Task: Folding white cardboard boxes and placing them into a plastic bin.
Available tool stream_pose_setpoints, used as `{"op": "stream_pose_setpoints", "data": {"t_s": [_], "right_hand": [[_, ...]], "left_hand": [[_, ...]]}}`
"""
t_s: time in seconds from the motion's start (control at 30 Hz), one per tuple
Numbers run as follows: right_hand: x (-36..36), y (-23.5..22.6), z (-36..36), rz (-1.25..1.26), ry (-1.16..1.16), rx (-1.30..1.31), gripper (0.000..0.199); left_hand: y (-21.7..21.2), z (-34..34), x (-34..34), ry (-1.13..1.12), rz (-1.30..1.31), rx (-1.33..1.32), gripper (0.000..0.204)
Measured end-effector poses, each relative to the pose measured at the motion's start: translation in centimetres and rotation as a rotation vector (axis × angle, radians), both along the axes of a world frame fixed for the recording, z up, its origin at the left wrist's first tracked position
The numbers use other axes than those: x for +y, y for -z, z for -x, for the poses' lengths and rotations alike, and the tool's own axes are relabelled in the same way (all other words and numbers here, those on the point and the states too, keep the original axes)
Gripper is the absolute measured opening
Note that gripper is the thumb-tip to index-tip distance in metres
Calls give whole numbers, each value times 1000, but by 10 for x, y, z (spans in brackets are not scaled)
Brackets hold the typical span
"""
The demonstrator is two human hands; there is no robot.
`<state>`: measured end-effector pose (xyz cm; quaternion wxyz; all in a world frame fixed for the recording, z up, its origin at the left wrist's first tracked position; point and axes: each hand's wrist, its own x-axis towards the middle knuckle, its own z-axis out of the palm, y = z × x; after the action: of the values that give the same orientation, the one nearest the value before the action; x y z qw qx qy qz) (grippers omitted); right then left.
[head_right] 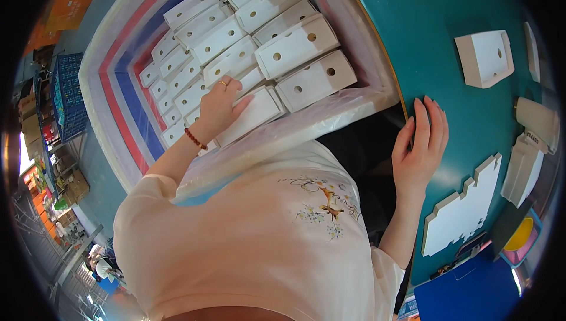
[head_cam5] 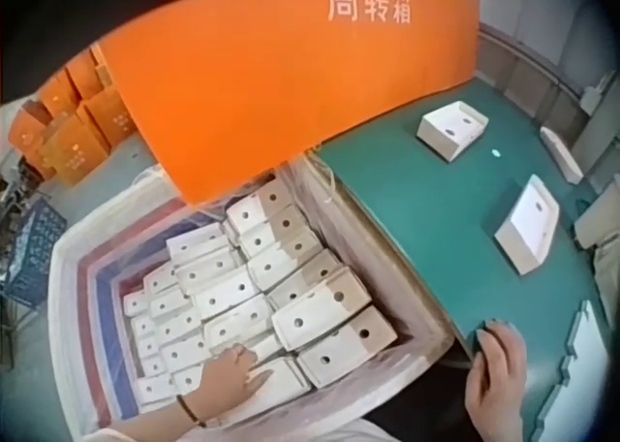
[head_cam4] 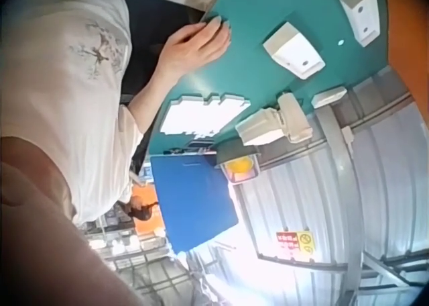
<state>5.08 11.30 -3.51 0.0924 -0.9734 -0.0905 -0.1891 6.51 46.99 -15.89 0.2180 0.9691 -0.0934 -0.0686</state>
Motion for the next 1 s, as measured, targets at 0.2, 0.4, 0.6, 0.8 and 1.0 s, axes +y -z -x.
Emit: {"op": "stream_pose_setpoints", "data": {"t_s": [0.2, 0.4, 0.6, 0.8, 1.0], "right_hand": [[1, -4, 1, -3, -23, 2, 28], [-9, -8, 29, -274, -220, -70, 24], [-1, -14, 62, -1110, -162, 355, 42], [-48, -35, 57, -1551, 59, 38, 56], [-149, -79, 109, -1648, 225, -228, 48]], "left_hand": [[18, 13, 22, 213, -482, 221, 15], [-76, -32, 25, 207, -462, 204, 12], [-201, -49, -63, 207, 60, -156, 8], [-216, -25, -231, 496, 509, -335, 18], [-195, 21, -386, 630, 848, -395, 28]]}}
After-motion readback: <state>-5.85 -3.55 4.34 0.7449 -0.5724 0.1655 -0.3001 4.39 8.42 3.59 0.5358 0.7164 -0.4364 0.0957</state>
